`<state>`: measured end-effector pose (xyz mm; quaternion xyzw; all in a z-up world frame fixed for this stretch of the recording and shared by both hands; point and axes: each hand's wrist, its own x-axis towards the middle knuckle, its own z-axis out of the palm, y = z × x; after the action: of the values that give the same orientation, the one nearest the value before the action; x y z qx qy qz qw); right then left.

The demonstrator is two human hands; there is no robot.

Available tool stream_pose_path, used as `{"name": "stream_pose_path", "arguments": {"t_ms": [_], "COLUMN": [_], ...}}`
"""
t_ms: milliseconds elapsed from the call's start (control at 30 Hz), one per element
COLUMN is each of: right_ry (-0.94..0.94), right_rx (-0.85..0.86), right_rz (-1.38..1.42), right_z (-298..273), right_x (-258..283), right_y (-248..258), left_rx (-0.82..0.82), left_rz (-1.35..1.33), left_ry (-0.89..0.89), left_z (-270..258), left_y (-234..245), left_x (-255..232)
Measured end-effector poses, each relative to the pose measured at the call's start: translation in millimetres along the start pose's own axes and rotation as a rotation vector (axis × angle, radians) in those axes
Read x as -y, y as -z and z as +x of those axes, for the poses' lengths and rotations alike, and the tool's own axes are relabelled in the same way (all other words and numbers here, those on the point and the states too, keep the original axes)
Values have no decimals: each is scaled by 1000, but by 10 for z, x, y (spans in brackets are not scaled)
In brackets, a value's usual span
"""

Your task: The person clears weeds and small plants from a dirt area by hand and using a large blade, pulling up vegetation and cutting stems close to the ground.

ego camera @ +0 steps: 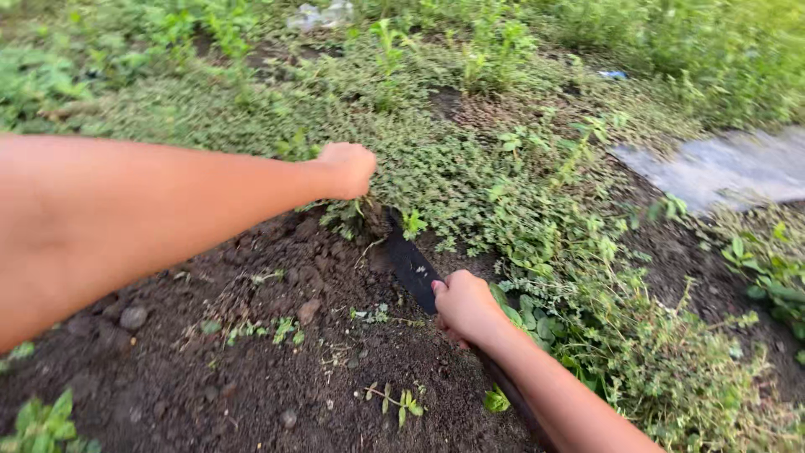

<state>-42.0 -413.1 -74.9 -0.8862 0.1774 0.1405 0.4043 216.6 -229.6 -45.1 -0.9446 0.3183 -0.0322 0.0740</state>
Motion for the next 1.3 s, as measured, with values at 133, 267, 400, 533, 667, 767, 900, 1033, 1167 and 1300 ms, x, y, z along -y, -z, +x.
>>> {"name": "stream_pose_path", "arguments": {"t_ms": [133, 267, 400, 533, 667, 767, 900, 1033, 1167, 1300], "right_ry": [-44, -1, 0, -13, -51, -64, -58, -71, -35, -34], "right_rx": [-53, -32, -139, -178, -264, -396, -401, -193, -187, -544], "right_rz": [127, 251, 265, 414, 550, 587, 558, 576, 741, 713], "right_z": [100, 211, 340, 418, 371, 285, 367, 680, 881, 1004], "right_x": [122, 190, 247, 209, 141, 124, 149, 215, 180, 316], "right_y": [256, 341, 256, 120, -1, -154, -331, -433, -290, -222], "left_rx": [-137, -322, -214, 408, 838, 554, 259, 344, 327, 306], "left_rz": [-108, -196, 9, 28, -180, -39, 141, 165, 91, -62], "left_ry": [245, 377, 46, -296, -335, -510, -350, -42, -106, 84], "left_z": [35, 61, -4, -115, -148, 97, 526, 680, 561, 554], "left_y": [62, 262, 697, 760, 321, -63, -568, -1214, -1600, -1452], "left_x": [243, 351, 316, 150, 77, 24, 189, 430, 663, 763]}}
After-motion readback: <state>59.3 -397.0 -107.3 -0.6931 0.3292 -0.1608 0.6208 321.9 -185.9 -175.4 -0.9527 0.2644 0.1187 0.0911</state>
